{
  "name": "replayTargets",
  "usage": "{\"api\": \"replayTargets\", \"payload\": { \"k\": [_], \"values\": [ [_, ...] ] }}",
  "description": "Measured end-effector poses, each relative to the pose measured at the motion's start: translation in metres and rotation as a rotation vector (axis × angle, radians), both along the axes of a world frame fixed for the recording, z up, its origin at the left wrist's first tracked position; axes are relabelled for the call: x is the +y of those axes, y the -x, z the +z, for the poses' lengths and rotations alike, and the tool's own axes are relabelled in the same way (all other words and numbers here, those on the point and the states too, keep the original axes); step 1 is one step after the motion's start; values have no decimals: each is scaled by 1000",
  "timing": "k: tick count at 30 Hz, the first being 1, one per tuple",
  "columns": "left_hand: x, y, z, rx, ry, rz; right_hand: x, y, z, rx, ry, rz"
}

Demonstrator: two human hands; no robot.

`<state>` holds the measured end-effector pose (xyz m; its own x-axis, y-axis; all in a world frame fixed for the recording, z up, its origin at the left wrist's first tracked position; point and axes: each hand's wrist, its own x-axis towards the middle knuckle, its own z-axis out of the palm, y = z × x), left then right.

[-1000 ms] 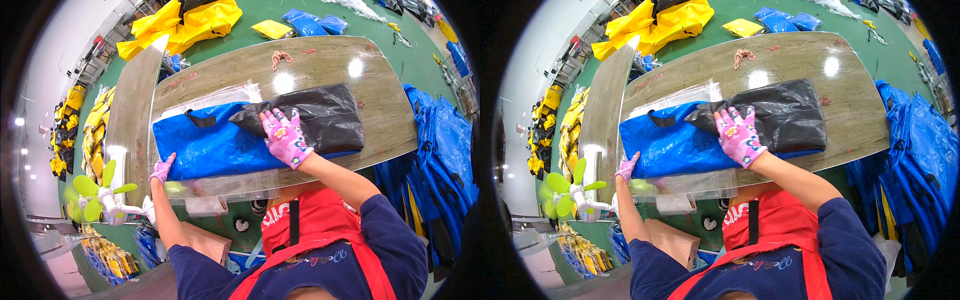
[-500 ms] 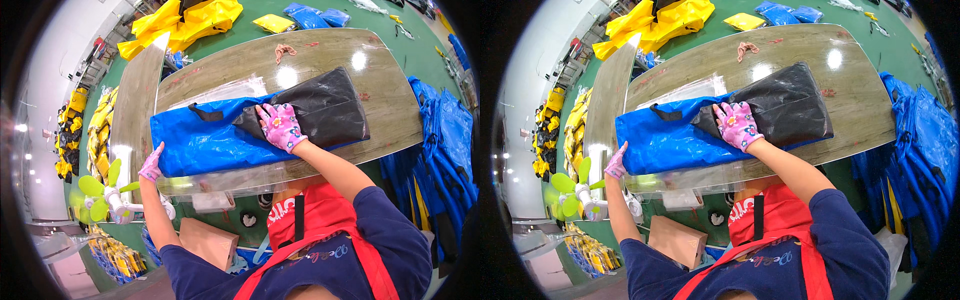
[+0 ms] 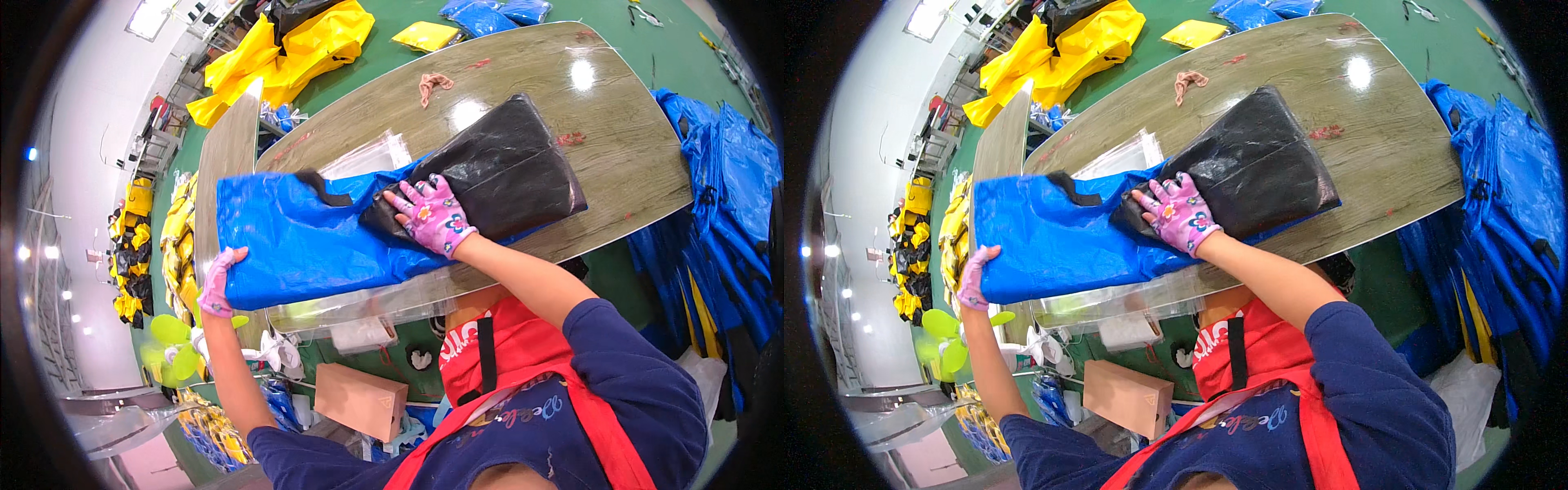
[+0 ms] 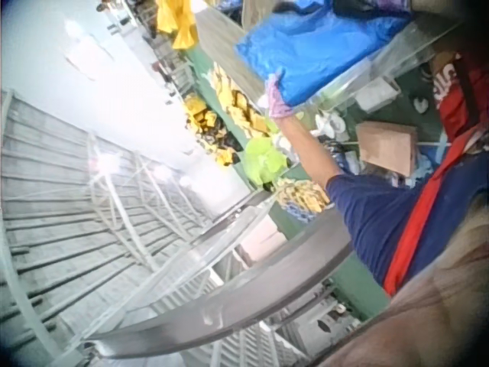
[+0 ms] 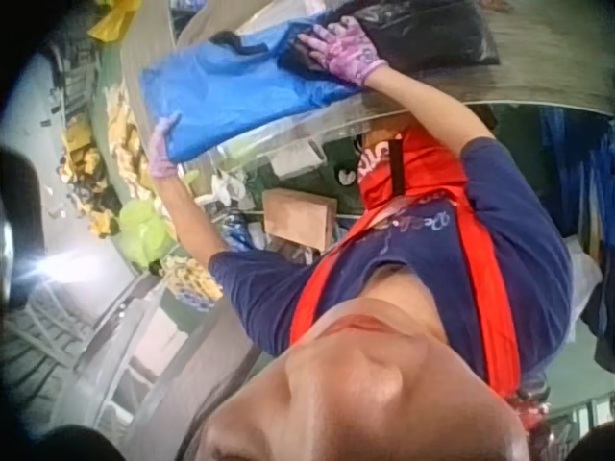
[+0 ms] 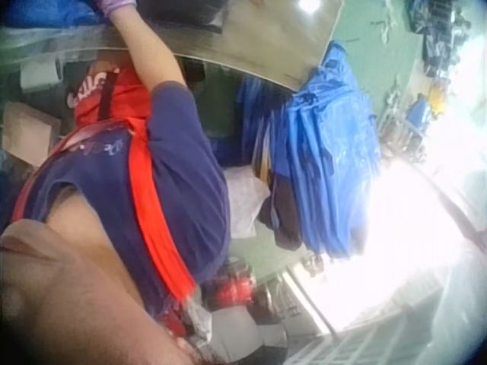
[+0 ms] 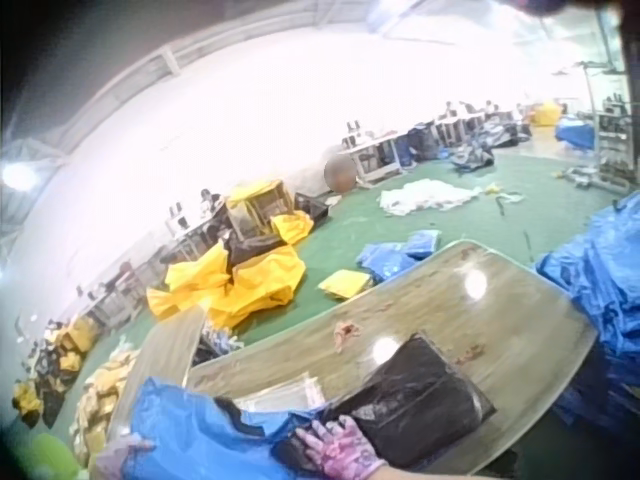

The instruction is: The person folds blue plastic bags and places them into clear plastic packaging bags. They repeat this process multiple times, handling the bags and packaging materials by hand on a wooden table.

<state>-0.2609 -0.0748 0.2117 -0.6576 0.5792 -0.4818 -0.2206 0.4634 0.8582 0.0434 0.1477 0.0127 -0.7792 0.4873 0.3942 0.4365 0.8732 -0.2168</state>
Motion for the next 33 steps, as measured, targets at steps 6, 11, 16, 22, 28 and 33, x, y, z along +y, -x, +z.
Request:
{"api": "replayTargets", "payload": {
  "k": [6,11,16,22,28,33],
  "values": [
    [190,-270,-12,58,-357,-469,12,-23,-3,-107,-15,-19],
    [286,-364,-146,537,-524,-695,-21,-65,-15,-105,182,73],
    [311,-354,-194,-184,-352,-901,-10,-73,-20,-137,270,54],
    [307,-347,-226,602,-446,-830,0,-155,88,-492,625,382],
    [328,-333,-98,1629,197,-1249,100,-211,10,31,127,-268],
    [321,-285,-153,1272,-52,-1312,104,-226,-9,93,198,-77]
  ]
}}
